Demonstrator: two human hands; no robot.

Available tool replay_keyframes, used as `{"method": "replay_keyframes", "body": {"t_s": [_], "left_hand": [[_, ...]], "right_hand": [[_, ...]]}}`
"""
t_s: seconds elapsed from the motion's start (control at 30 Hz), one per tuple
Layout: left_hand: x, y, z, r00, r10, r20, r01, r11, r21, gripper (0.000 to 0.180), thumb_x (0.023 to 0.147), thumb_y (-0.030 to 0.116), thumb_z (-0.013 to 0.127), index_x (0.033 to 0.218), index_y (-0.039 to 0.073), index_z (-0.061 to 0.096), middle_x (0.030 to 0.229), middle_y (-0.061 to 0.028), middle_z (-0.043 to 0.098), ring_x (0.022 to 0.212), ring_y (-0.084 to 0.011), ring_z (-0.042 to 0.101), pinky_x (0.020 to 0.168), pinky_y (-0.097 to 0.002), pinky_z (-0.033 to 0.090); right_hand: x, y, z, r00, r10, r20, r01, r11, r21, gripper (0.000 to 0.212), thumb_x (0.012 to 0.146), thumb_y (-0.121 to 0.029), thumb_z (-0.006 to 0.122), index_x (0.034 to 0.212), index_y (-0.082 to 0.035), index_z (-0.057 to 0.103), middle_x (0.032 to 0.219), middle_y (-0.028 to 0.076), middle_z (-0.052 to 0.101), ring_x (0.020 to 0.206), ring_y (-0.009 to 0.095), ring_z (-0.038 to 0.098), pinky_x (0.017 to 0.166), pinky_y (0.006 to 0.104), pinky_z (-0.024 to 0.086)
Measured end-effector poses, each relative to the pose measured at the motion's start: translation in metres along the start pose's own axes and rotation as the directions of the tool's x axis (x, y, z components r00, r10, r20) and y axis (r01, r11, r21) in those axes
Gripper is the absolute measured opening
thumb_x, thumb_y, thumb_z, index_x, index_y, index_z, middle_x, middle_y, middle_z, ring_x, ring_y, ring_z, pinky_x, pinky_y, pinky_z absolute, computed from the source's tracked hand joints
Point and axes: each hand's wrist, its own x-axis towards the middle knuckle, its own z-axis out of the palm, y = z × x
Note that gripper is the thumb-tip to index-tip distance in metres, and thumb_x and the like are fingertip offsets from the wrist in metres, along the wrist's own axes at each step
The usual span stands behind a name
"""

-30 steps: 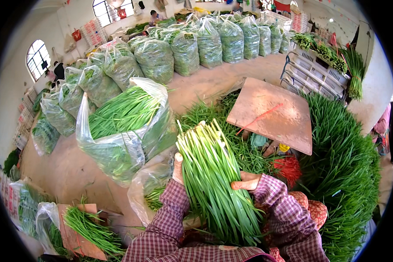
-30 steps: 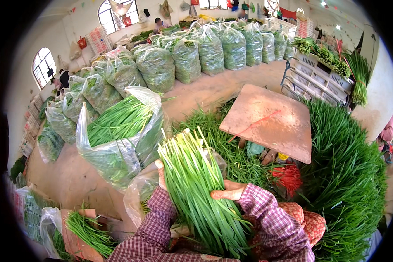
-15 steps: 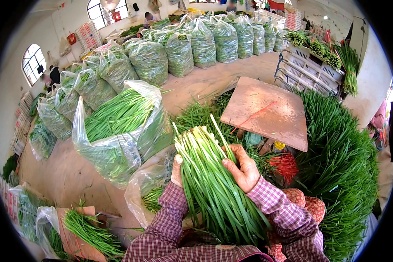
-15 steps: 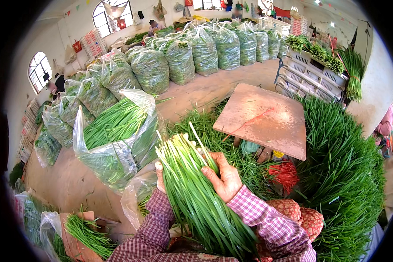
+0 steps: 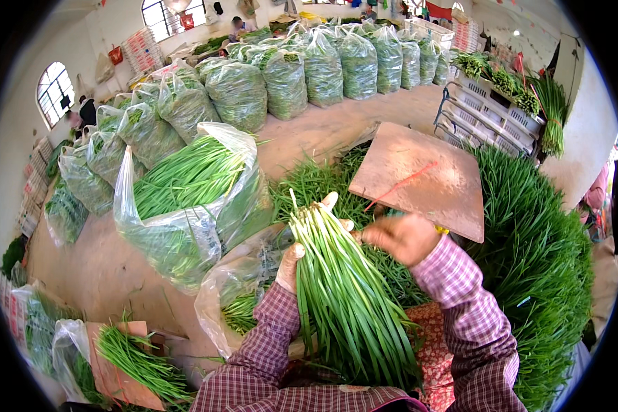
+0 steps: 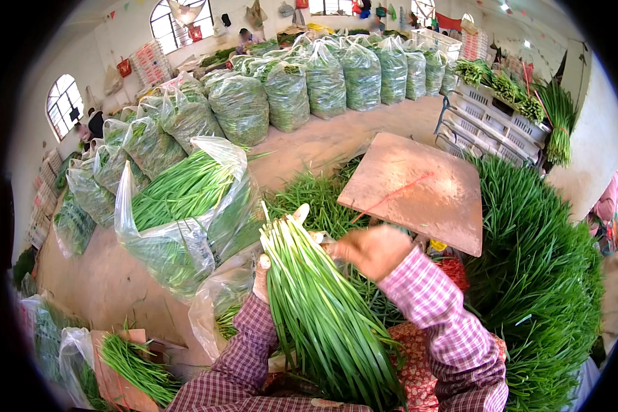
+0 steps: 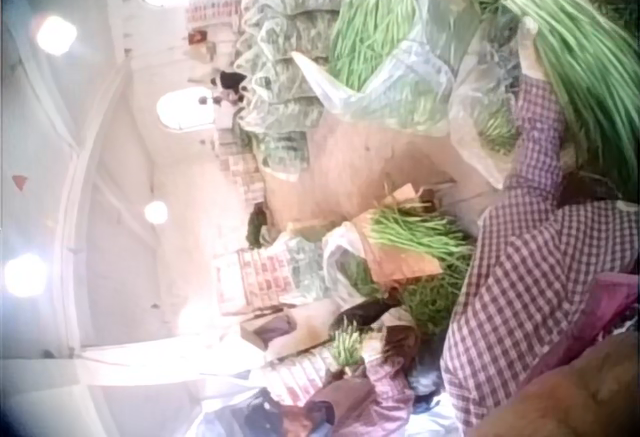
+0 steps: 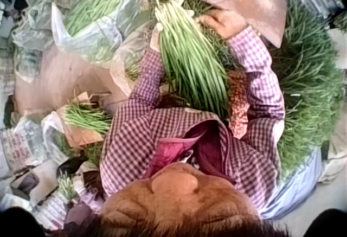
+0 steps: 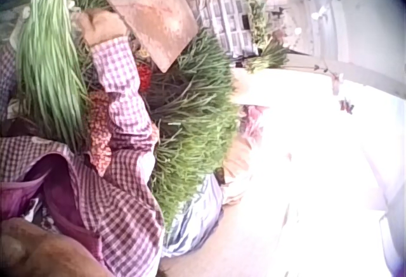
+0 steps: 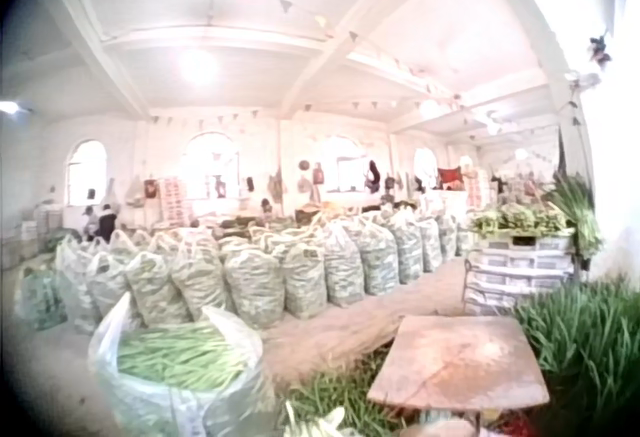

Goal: The person organizes and bundles green onions by hand, securing them with red rubber bands before placing them into bags.

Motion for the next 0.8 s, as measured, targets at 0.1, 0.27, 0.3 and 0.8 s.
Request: {"method": "replay_keyframes", "body": {"t_s": [0.1, 0.27, 0.3, 0.8], "left_hand": [[0.002, -0.005, -0.005, 1.0, -0.017, 0.025, 0.019, 0.997, -0.079, 0.103, 0.067, 0.034, 0.074, 0.146, 0.014, 0.011, 0.122, -0.0146, 0.051, 0.115, -0.0318, 0.049, 0.097, -0.0458, 0.043], [-0.002, 0.0, 0.005, 0.992, -0.097, -0.085, 0.097, 0.995, 0.001, 0.087, 0.068, 0.031, 0.073, 0.138, 0.003, 0.03, 0.127, -0.0187, 0.048, 0.117, -0.0353, 0.048, 0.097, -0.0463, 0.043], [-0.005, 0.007, 0.0, 0.946, -0.153, -0.285, 0.191, 0.975, 0.112, 0.08, 0.068, 0.03, 0.073, 0.132, 0.0, 0.036, 0.128, -0.0208, 0.048, 0.117, -0.0362, 0.048, 0.098, -0.0456, 0.042], [0.016, -0.002, 0.009, 0.993, -0.114, 0.021, 0.114, 0.993, -0.021, 0.113, 0.06, 0.035, 0.08, 0.146, 0.011, 0.009, 0.119, -0.0155, 0.053, 0.113, -0.0346, 0.051, 0.097, -0.0467, 0.043]], "right_hand": [[0.039, -0.014, -0.02, 0.966, 0.074, -0.249, -0.038, 0.988, 0.147, 0.041, 0.089, -0.041, 0.05, 0.097, -0.006, 0.068, 0.082, 0.017, 0.067, 0.074, 0.03, 0.066, 0.07, 0.0388, 0.052], [0.101, -0.022, -0.015, 0.996, 0.063, 0.066, -0.078, 0.961, 0.266, 0.044, 0.083, -0.045, 0.057, 0.106, -0.009, 0.066, 0.097, 0.016, 0.066, 0.091, 0.03, 0.063, 0.083, 0.0377, 0.048], [0.108, -0.024, -0.015, 0.991, 0.074, 0.111, -0.104, 0.952, 0.289, 0.044, 0.079, -0.044, 0.062, 0.104, -0.009, 0.067, 0.097, 0.016, 0.067, 0.09, 0.029, 0.064, 0.083, 0.0364, 0.048], [0.09, -0.004, -0.204, 0.368, 0.251, -0.895, 0.423, 0.812, 0.401, 0.032, 0.094, -0.031, 0.05, 0.113, -0.008, 0.058, 0.107, 0.009, 0.064, 0.082, 0.016, 0.065, 0.076, 0.0282, 0.055]]}}
